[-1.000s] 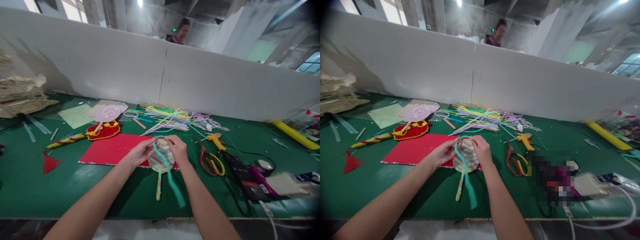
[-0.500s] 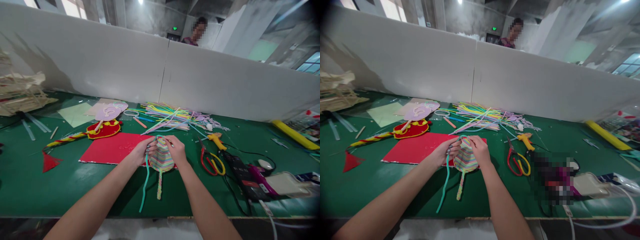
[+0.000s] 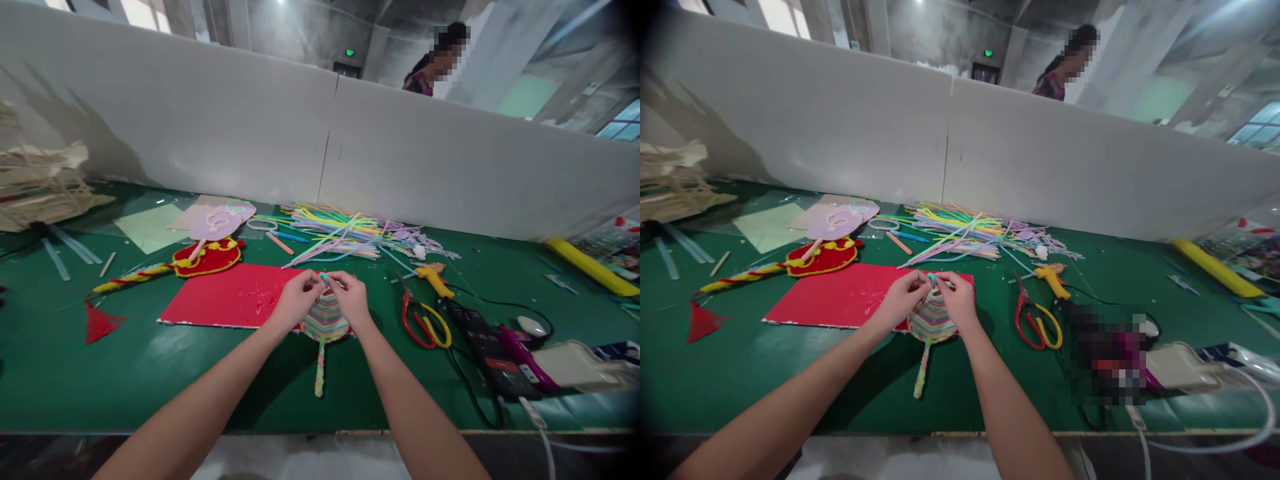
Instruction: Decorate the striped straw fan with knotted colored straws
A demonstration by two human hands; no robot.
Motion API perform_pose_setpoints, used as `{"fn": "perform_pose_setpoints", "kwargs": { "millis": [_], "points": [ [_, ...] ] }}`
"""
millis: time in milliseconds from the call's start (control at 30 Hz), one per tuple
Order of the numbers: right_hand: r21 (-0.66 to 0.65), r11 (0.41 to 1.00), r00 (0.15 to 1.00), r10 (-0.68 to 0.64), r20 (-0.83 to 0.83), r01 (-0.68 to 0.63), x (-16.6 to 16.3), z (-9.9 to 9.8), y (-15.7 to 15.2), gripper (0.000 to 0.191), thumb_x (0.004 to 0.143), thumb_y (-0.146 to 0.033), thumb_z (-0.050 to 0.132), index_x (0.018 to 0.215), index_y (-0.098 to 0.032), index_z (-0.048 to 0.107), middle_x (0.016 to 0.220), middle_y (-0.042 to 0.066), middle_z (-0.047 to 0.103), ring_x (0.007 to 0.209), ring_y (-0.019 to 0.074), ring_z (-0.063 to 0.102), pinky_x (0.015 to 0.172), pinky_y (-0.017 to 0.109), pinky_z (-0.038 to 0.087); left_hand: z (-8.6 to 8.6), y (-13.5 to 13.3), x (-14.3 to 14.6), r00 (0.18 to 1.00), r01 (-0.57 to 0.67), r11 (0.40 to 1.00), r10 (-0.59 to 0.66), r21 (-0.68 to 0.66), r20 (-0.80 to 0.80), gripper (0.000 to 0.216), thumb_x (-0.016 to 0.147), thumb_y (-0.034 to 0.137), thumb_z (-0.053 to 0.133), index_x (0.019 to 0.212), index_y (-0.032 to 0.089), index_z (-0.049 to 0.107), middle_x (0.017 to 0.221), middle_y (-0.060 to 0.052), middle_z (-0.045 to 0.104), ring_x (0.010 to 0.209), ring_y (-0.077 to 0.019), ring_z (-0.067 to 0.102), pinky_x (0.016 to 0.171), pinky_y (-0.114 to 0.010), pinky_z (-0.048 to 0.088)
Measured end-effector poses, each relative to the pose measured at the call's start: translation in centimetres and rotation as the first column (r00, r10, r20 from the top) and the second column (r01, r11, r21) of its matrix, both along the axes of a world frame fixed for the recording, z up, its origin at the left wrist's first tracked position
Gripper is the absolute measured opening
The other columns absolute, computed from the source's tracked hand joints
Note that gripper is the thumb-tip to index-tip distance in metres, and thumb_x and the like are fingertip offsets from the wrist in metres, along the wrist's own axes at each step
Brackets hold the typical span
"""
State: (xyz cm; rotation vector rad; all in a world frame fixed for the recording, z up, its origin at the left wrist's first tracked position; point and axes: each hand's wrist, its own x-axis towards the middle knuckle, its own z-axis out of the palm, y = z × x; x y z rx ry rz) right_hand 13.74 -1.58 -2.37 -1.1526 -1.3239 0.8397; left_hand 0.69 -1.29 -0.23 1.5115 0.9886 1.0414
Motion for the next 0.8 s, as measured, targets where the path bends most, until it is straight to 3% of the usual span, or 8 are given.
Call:
{"fn": "perform_pose_setpoints", "kwargs": {
  "millis": [233,500,800],
  "points": [
    [-0.011,0.999,0.999,0.045,-0.007,-0.045,0.7,0.5,-0.1,0.02,0.072,-0.039,0.057,0.076,-0.02,0.061,0.072,0.001,0.063,0.059,0.0152,0.061,0.058,0.027,0.05,0.4,-0.1,-0.6,0.984,-0.012,0.988,0.04,0.156,-0.172,0.011,0.074,0.027,0.048,0.07,0.017,0.051,0.057,0.004,0.046,0.054,-0.0101,0.043,0.051,-0.02,0.03],
    [0.029,0.995,0.992,0.094,0.087,-0.097,1.1,0.8,-0.2,0.019,0.074,-0.038,0.055,0.075,-0.02,0.063,0.07,0.0,0.062,0.061,0.014,0.059,0.059,0.026,0.049,0.0,0.3,-1.1,0.935,0.071,0.966,0.023,0.249,-0.354,0.008,0.077,0.024,0.044,0.078,0.02,0.05,0.059,0.004,0.048,0.055,-0.0123,0.046,0.051,-0.02,0.029],
    [0.022,0.983,0.975,0.178,0.132,-0.182,1.4,1.4,-0.7,0.016,0.078,-0.034,0.051,0.072,-0.02,0.055,0.067,-0.002,0.055,0.062,0.0124,0.057,0.061,0.024,0.047,-0.1,0.0,-1.3,0.764,0.147,0.931,0.107,0.334,-0.636,0.016,0.084,0.032,0.035,0.087,0.023,0.048,0.071,-0.003,0.057,0.063,-0.0179,0.054,0.05,-0.023,0.025]
  ]
}}
